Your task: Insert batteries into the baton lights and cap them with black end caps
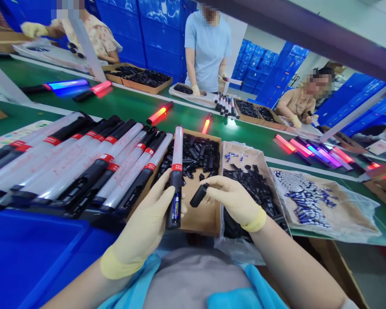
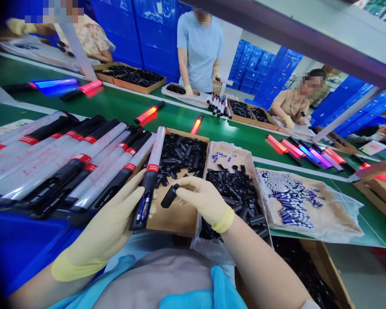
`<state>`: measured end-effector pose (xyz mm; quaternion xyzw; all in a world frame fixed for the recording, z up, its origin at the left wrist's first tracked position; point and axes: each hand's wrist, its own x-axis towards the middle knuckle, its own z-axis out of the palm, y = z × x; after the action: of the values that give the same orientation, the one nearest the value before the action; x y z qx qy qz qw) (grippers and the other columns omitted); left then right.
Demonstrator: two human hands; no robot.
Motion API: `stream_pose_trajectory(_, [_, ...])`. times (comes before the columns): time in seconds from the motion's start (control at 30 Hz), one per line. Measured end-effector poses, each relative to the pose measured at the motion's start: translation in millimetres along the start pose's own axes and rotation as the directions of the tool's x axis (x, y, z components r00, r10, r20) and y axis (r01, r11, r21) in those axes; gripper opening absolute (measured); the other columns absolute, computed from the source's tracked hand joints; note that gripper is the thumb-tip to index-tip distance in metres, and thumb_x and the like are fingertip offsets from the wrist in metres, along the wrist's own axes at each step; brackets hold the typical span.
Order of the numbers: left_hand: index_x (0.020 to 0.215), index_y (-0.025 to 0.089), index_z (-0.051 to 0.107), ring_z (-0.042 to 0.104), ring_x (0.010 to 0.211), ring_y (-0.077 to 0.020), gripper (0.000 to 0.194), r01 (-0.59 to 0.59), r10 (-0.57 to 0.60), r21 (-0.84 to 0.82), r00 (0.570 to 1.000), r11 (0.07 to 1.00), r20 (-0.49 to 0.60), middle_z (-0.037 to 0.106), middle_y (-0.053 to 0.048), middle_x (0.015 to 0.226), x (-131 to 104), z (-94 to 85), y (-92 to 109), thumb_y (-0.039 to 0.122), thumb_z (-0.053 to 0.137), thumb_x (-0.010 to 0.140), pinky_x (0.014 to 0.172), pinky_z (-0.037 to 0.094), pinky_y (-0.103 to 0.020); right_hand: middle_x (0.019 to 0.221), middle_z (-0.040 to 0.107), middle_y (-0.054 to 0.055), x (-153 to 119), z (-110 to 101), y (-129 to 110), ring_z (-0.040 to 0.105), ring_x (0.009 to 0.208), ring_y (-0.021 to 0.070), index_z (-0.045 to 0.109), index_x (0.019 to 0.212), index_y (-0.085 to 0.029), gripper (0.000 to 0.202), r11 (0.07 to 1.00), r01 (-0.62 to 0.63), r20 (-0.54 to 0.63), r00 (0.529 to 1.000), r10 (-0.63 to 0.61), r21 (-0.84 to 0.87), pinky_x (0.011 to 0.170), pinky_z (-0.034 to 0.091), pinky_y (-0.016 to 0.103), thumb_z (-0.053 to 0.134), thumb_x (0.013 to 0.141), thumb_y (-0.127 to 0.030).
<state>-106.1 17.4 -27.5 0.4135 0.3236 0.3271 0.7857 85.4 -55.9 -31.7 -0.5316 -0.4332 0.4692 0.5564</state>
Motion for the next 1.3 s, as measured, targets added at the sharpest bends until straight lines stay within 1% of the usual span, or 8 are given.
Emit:
stream_pose_trajectory(0.47, [0.148, 0.023, 0.046, 0.06, 0.069, -0.0135, 0.071, -0.038, 0.032, 0.072, 0.996, 0.997, 0.084, 0.066, -0.003, 0.092, -5, 6.6, -15, 0.033, 0.076, 0.084, 0.06, 0.053, -0.022, 0.107, 0.071, 0.005, -11, 31, 7, 0.068, 0.091, 0.0161, 0.065, 0.111, -0.019, 0.024, 0.939, 0.176, -0.081, 0.975, -0.208, -0.297, 0.084, 0.056, 0.03, 0.061, 0.09, -0.03])
stream_pose_trajectory(0.53, [0.145, 0.026, 0.051, 0.062, 0.077, -0.014, 0.065, -0.043, 0.036, 0.078, 0.995, 0.996, 0.093, 0.068, -0.005, 0.108, -4, 6.8, -14, 0.032, 0.075, 0.085, 0.068, 0.055, -0.024, 0.113, 0.069, 0.008, -15, 31, 5, 0.067, 0.098, 0.0177, 0.061, 0.119, -0.018, 0.028, 0.808, 0.304, -0.087, 0.913, -0.398, -0.504, 0.088, 0.056, 0.032, 0.061, 0.092, -0.026])
stream_pose_trajectory(0.63, [0.139, 0.028, 0.058, 0.064, 0.085, -0.0157, 0.056, -0.006, -0.002, 0.07, 0.994, 0.998, 0.113, 0.067, -0.006, 0.123, -5, 8.3, -11, 0.032, 0.074, 0.085, 0.072, 0.056, -0.025, 0.113, 0.066, 0.011, -19, 31, 0, 0.064, 0.103, 0.0203, 0.061, 0.116, -0.018, 0.02, 0.371, 0.46, 0.083, 0.71, -0.699, -0.807, 0.089, 0.054, 0.035, 0.057, 0.096, -0.02])
stream_pose_trajectory(0.77, [0.134, 0.027, 0.064, 0.066, 0.094, -0.0192, 0.051, 0.014, -0.024, 0.077, 0.992, 0.997, 0.128, 0.068, -0.007, 0.123, -5, 7.2, -9, 0.027, 0.074, 0.084, 0.074, 0.055, -0.024, 0.099, 0.068, 0.009, -15, 29, -6, 0.06, 0.081, 0.0184, 0.067, 0.097, -0.017, 0.014, -0.109, 0.402, 0.352, 0.601, -0.717, -0.909, 0.07, 0.048, 0.034, 0.053, 0.098, -0.015])
stream_pose_trajectory(0.93, [0.134, 0.025, 0.064, 0.066, 0.085, -0.0179, 0.05, 0.077, -0.085, 0.072, 0.99, 0.994, 0.109, 0.07, -0.009, 0.116, -4, 3.1, -10, 0.035, 0.073, 0.086, 0.066, 0.053, -0.023, 0.093, 0.07, 0.006, -2, 28, -4, 0.059, 0.077, 0.0178, 0.067, 0.087, -0.016, 0.022, -0.253, 0.46, 0.488, 0.516, -0.704, -0.851, 0.065, 0.044, 0.033, 0.049, 0.098, -0.011])
stream_pose_trajectory(1.1, [0.134, 0.021, 0.063, 0.066, 0.082, -0.0167, 0.05, 0.126, -0.123, -0.008, 0.983, 0.992, 0.134, 0.071, -0.007, 0.097, -3, -0.2, -9, 0.03, 0.074, 0.086, 0.073, 0.054, -0.025, 0.088, 0.069, 0.009, -1, 32, -7, 0.062, 0.079, 0.0185, 0.064, 0.08, -0.014, 0.031, -0.141, 0.649, 0.548, 0.483, -0.683, -0.747, 0.071, 0.052, 0.031, 0.042, 0.102, -0.016])
stream_pose_trajectory(1.17, [0.133, 0.02, 0.062, 0.065, 0.076, -0.0149, 0.05, 0.131, -0.129, -0.02, 0.988, 0.991, 0.084, 0.069, -0.004, 0.088, -2, -2.7, -9, 0.028, 0.074, 0.085, 0.07, 0.054, -0.023, 0.088, 0.068, 0.008, -5, 28, -9, 0.063, 0.081, 0.0166, 0.063, 0.082, -0.015, 0.03, -0.008, 0.674, 0.488, 0.527, -0.695, -0.739, 0.073, 0.054, 0.029, 0.042, 0.103, -0.017])
stream_pose_trajectory(1.3, [0.136, 0.018, 0.057, 0.063, 0.067, -0.0122, 0.053, 0.132, -0.132, 0.003, 0.991, 0.991, 0.005, 0.07, -0.004, 0.083, 0, -6.4, -5, 0.025, 0.072, 0.086, 0.063, 0.052, -0.019, 0.107, 0.07, 0.012, -14, 11, -9, 0.068, 0.094, 0.021, 0.069, 0.093, -0.015, 0.022, 0.126, 0.478, 0.38, 0.809, -0.449, -0.869, 0.082, 0.057, 0.035, 0.047, 0.099, -0.014])
